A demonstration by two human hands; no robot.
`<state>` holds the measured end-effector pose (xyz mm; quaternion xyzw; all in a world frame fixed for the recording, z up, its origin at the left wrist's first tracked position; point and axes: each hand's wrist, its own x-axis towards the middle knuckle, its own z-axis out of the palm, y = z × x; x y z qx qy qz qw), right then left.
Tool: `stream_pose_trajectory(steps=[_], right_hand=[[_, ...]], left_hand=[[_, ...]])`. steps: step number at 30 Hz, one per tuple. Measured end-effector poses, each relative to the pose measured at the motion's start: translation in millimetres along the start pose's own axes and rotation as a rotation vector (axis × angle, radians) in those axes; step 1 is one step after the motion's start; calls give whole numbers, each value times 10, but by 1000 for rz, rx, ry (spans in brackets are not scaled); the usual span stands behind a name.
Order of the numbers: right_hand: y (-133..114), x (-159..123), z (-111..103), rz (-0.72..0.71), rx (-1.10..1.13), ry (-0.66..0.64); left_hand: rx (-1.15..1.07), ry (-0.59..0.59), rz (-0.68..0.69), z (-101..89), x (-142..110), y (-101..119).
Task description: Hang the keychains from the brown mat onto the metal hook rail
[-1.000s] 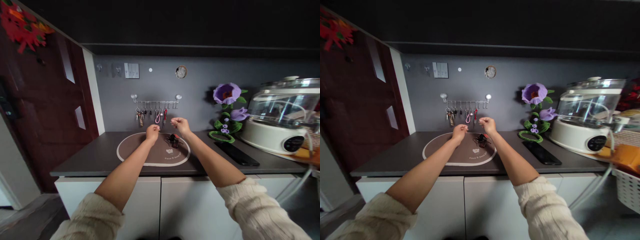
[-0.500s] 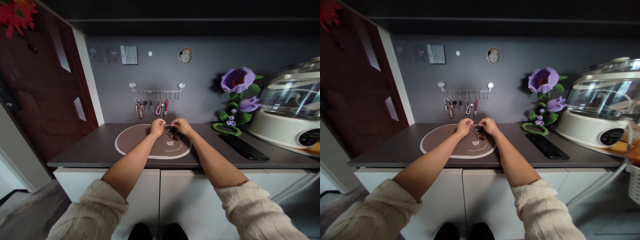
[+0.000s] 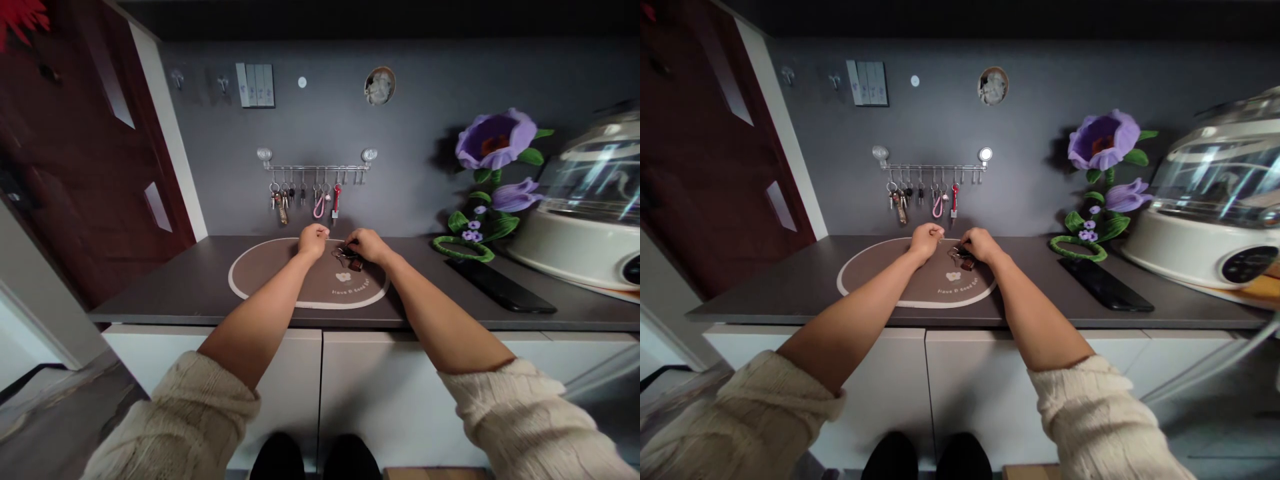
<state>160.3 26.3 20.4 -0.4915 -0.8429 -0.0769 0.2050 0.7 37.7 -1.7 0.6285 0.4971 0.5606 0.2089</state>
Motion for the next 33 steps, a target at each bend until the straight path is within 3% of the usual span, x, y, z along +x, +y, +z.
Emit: stream_pose_trajectory(steps=[12,24,33], right_hand=[[-1,-36,-42,122,195,161],[39,-10,-19,209,753,269],[-107,-51,-149,194,1115,326]], left_hand=[[-86,-16,12,19,-8,15],[-94,-74,171,27,-48,100],[-75,-88,221,9,-127,283]])
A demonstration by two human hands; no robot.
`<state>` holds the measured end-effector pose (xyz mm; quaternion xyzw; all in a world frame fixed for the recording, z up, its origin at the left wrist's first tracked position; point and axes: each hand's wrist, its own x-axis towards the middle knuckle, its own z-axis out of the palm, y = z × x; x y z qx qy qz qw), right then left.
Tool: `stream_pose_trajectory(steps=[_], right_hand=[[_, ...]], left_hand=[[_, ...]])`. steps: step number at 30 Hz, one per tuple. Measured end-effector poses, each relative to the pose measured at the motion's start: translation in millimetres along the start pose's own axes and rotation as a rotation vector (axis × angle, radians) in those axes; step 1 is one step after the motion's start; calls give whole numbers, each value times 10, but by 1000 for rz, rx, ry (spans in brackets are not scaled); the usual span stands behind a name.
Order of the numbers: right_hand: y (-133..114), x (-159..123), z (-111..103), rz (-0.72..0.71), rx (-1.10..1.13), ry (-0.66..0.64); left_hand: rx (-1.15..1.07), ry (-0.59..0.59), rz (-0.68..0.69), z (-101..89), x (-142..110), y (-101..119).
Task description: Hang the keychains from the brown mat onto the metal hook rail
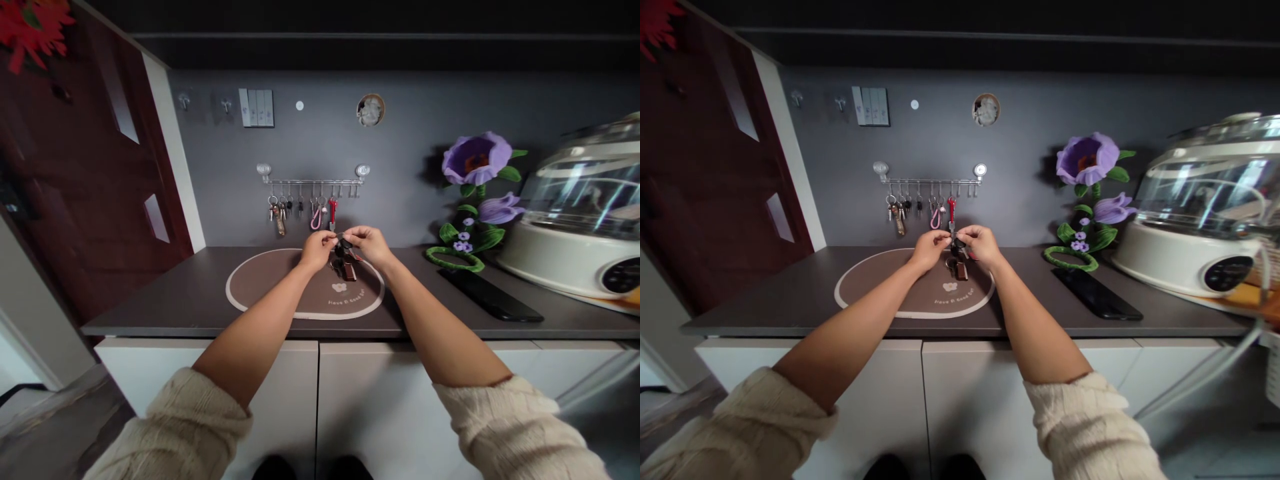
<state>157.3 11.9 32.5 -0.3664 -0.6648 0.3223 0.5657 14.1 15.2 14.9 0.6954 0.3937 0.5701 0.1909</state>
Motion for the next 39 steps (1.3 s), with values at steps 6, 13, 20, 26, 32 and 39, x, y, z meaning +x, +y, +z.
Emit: stream_pose_trajectory(steps=[6,13,20,26,32,39], right_hand=[[-18,-13,24,13,152,-23],[-37,-31,64,76,320,-62],[-71,-72,133,119,403,-100],[-30,-55,136,102,455,-123],[-92,-97,172,136,484,-136],[-87,-72,157,119,436,-87]], left_hand=[[-46,12,70,-21,-2,89],[-294,61,-90,-26,-14,141],[-461,94,-224,-11,10,95],[-473,157,-248,-23,48,74],[-426,218,-193,-45,65,84],[-491,222,-240,-74,92,90]])
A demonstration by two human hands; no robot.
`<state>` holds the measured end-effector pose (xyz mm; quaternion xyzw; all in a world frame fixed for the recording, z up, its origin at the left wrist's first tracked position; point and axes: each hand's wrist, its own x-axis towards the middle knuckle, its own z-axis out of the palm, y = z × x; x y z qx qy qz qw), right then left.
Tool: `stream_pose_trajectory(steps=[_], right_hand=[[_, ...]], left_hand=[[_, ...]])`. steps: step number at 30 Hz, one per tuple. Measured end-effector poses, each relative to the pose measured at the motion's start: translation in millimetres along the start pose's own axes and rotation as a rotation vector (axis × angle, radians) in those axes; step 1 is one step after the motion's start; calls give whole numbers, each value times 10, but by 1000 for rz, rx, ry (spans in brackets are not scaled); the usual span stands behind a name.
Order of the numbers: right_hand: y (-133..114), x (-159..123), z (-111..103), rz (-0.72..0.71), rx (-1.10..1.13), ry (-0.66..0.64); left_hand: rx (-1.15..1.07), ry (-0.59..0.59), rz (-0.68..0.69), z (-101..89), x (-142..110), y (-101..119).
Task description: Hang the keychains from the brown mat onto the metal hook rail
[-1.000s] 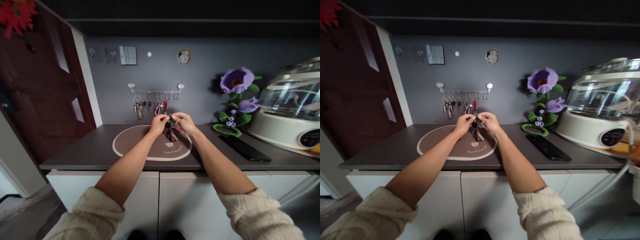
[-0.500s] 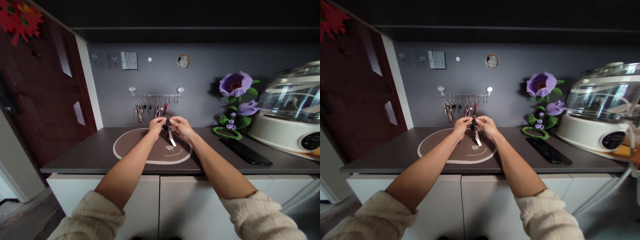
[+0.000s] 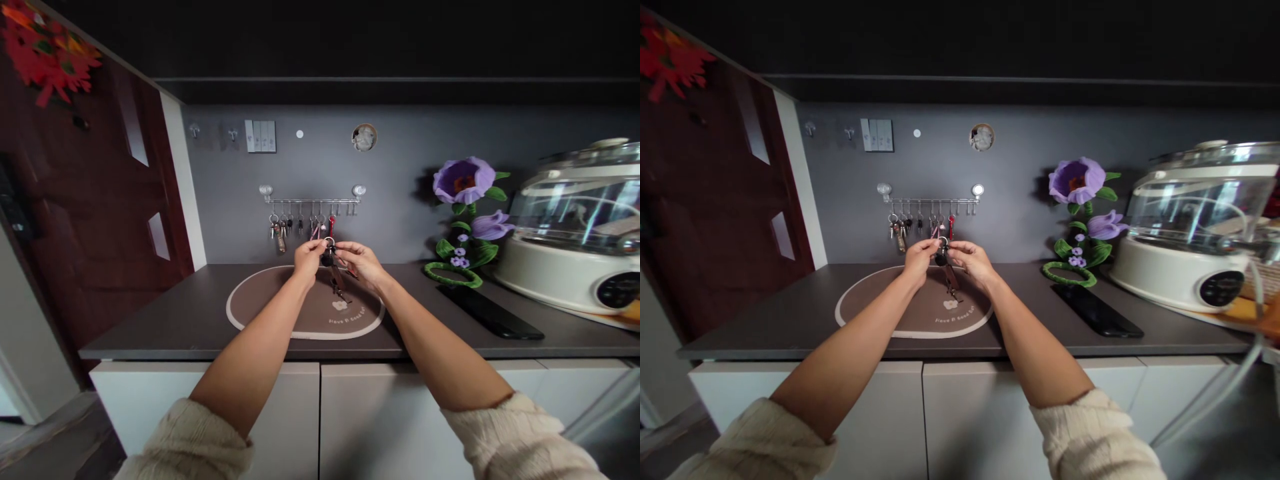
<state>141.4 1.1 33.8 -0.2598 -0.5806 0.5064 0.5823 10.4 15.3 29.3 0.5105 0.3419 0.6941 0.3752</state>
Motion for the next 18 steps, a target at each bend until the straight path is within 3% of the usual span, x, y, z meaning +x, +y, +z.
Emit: stream_pose_trajectory(steps=[9,18], right_hand=[[16,-5,-42,-21,-60,-80],[4,35,-44,-171,-203,52]], left_hand=[[-191,-60,-126,18,-7,-12],[-369,-122,-169,63,-55,18]])
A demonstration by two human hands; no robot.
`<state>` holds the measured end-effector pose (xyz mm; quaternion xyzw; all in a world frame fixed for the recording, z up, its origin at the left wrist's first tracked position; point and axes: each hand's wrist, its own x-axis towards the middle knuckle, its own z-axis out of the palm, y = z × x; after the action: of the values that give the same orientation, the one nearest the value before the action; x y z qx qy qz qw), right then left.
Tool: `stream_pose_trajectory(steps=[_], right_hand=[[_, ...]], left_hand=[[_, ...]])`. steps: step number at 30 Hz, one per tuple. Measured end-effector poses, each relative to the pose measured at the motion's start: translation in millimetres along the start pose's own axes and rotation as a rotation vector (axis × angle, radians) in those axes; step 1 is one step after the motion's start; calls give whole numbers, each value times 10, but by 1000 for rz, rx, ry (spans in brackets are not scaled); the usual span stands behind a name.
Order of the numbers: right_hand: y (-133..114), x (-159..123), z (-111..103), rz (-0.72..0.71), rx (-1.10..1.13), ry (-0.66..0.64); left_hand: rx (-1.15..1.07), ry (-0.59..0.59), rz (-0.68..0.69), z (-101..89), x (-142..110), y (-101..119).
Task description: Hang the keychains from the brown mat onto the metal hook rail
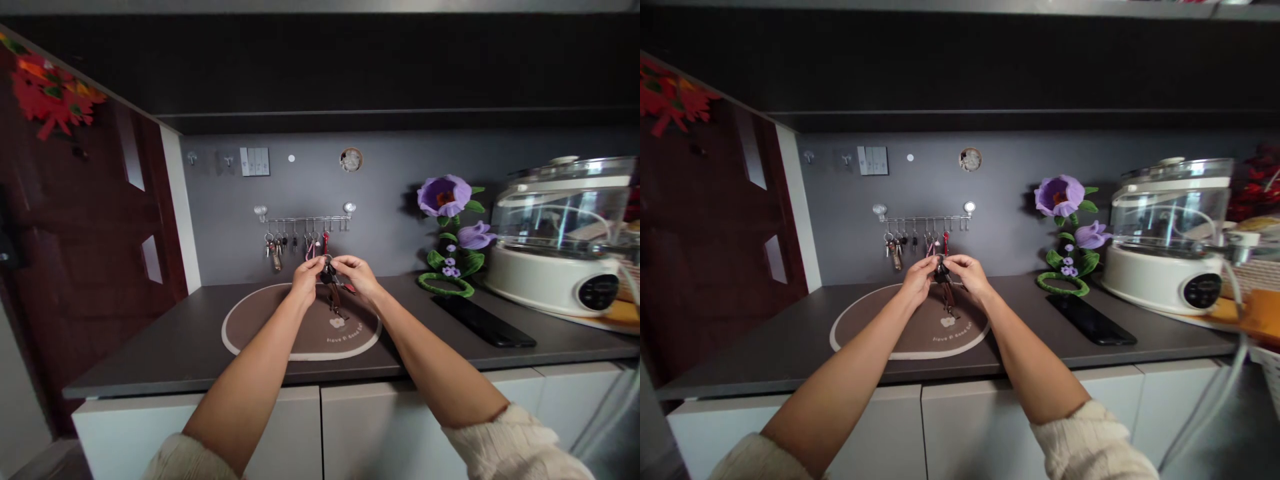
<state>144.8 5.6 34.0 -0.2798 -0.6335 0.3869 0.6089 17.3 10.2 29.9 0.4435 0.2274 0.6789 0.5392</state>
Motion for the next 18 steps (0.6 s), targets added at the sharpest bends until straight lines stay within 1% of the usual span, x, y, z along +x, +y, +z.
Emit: stream_pose_trajectory(steps=[3,7,10,13,18], right_hand=[[-11,16,2,-55,-24,19],[-14,28,8,-78,-37,17],[-24,51,14,-90,-60,13],[-49,102,18,-98,-106,-3],[-120,211,16,-60,-141,4]], left_hand=[[-31,-4,1,10,-15,-7],[-17,-19,7,15,-22,-19],[44,-21,18,0,-4,-40],[127,12,30,-31,27,-65],[232,55,71,-77,51,-85]])
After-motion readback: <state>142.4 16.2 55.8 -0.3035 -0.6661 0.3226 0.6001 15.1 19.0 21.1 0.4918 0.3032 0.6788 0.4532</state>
